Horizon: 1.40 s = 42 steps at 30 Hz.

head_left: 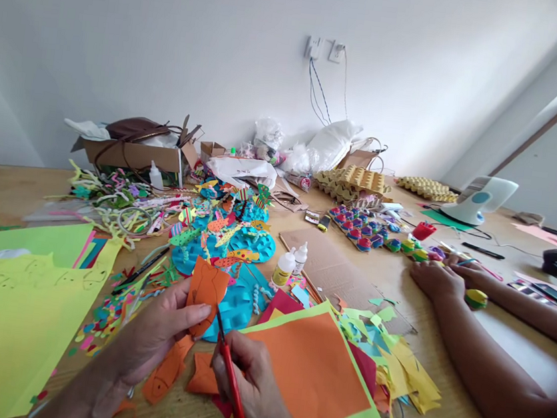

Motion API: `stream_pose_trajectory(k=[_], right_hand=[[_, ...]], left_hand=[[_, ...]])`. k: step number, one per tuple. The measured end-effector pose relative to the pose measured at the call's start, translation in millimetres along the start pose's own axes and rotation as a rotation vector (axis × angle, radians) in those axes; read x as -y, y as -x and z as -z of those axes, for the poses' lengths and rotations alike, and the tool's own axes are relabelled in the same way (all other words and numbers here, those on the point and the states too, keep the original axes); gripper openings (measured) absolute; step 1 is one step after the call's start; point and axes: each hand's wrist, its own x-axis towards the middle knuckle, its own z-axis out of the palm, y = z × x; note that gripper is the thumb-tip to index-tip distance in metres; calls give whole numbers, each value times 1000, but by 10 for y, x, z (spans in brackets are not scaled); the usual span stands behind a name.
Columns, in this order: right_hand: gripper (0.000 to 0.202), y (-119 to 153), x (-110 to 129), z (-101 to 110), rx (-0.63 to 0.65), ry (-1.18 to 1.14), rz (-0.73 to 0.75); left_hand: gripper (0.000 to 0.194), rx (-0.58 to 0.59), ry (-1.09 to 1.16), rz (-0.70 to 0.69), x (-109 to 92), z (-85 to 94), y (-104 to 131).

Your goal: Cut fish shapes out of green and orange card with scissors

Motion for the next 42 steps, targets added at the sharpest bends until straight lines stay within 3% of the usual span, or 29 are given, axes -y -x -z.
stream_pose_trajectory(k=[6,11,15,25,42], right_hand=[[51,13,-44,-27,2,-147,-74],[47,19,-83,-33,20,-153,-126],[48,23,-70,-31,40,-163,-162],[57,27,-82,-32,62,-241,-117],[59,17,-117,-39,37,-201,-92]], left_hand=[[16,-11,-19,-10,53,-13,-17],[18,-20,-22,24,52,-17,-17],[16,-41,-47,-24,72,-15,-17],[15,-81,-109,-107,158,-30,-30],[16,-49,-71,-77,173,7,-32]])
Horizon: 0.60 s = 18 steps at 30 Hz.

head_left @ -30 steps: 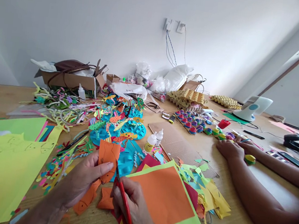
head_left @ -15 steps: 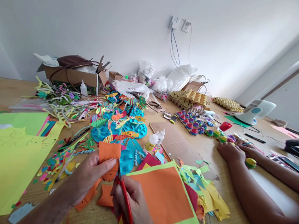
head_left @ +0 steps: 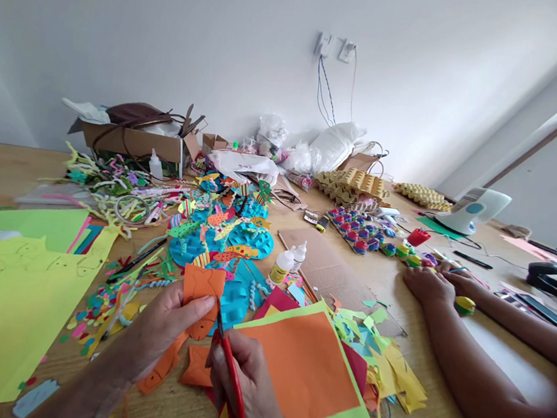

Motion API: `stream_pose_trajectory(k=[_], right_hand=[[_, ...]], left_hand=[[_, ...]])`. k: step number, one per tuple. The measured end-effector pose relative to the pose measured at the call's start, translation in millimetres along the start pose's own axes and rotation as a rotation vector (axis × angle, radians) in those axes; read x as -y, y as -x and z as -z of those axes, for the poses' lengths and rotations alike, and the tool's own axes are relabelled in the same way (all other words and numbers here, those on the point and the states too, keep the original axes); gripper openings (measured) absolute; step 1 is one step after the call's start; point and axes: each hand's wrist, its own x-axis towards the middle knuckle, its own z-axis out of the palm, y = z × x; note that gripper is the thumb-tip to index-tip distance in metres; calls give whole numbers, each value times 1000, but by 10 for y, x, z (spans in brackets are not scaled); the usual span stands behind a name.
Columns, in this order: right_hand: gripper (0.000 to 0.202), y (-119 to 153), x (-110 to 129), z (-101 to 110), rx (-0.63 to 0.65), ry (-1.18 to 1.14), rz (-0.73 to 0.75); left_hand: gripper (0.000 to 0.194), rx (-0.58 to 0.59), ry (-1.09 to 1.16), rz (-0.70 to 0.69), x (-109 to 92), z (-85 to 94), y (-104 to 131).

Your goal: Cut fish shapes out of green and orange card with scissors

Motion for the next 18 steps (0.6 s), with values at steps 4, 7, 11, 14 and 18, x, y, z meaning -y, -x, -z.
stream_pose_trajectory(k=[4,7,11,14,18], right_hand=[[57,-12,-13,-3,0,-1,-1],[58,-10,-2,-9,1,14,4],[57,1,18,-6,13,31,30],[56,8,28,8,8,49,61],[57,9,28,10,-2,71,68]], left_hand=[[16,3,8,10,-13,-5,-3],[17,7,16,17,-12,-3,-2],[18,19,14,14,-1,-4,4],[16,43,16,14,0,-17,8],[16,79,51,58,-22,-32,11]])
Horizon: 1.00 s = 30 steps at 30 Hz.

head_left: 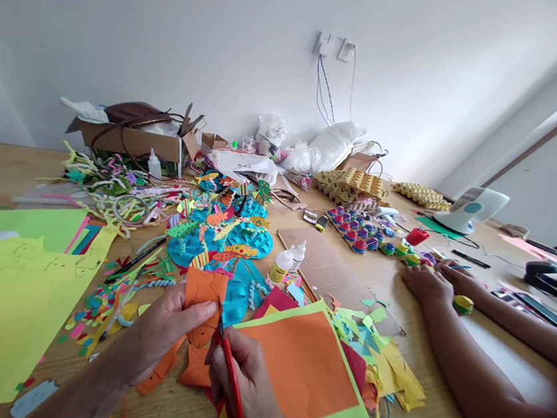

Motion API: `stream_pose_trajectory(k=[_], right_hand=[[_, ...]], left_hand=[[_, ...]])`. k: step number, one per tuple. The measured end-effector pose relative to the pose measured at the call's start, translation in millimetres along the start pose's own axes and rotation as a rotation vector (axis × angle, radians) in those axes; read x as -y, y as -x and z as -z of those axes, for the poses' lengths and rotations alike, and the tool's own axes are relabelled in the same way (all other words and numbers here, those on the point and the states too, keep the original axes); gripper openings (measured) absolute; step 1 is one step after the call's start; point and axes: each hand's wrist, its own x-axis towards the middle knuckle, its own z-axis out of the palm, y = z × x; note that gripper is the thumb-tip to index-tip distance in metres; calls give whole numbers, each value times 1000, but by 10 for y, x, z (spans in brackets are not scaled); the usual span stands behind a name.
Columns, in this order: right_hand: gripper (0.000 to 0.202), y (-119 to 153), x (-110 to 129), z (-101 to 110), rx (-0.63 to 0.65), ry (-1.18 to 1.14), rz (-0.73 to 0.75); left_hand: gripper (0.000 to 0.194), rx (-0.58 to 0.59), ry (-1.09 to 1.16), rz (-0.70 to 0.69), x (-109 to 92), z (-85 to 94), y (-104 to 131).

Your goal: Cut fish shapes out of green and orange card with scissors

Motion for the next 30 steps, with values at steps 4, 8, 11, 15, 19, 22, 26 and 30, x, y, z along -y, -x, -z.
stream_pose_trajectory(k=[4,8,11,15,19,22,26,30], right_hand=[[57,1,-7,-19,-16,13,-16],[52,3,17,-23,-27,22,-33],[45,1,39,-16,-28,30,-48],[36,-2,32,-15,-46,68,-45],[32,-8,18,-17,-59,66,-49],[31,-14,34,-13,-53,65,-65],[32,-7,53,-13,-29,65,-67],[34,6,52,-18,-18,70,-79]], left_hand=[[15,-27,22,-15,-26,0,7],[13,-9,18,5,-21,21,13],[14,-1,4,32,-11,44,12],[17,-1,-35,44,-27,55,7],[20,-45,-108,34,-39,45,-2],[22,-152,-161,13,-21,43,-7],[19,-148,-212,-39,-4,60,-8],[19,-86,-267,-64,-22,75,-11]])
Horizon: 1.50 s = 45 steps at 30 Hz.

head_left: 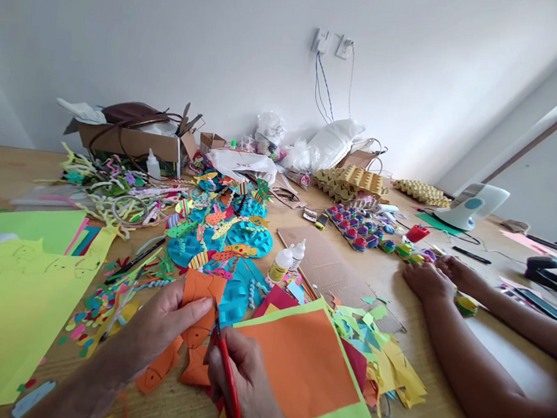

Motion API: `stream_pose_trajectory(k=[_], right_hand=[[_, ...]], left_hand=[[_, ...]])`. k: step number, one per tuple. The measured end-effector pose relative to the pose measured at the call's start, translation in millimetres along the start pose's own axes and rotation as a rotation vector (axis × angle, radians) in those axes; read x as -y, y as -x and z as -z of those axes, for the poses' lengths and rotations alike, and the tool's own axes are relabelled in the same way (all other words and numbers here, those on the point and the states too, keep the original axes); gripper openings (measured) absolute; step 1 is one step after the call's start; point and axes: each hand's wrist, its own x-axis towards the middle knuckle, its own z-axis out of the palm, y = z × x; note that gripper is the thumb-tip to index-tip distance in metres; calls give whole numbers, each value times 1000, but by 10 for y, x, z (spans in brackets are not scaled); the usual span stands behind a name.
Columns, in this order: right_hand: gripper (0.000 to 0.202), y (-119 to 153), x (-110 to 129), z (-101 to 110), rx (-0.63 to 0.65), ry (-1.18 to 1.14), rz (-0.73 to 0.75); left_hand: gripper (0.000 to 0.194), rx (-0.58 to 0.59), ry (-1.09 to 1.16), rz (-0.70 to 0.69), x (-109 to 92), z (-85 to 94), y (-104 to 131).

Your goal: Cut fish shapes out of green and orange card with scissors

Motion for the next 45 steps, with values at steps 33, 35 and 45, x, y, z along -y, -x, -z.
stream_pose_trajectory(k=[33,35,45], right_hand=[[37,-9,-4,1,-36,55,79],[37,-4,-20,1,-46,65,81],[35,-14,-6,10,-37,86,100]], left_hand=[[17,51,56,23,0,36,13],[18,39,78,49,13,18,18],[19,78,138,74,-41,28,19]])
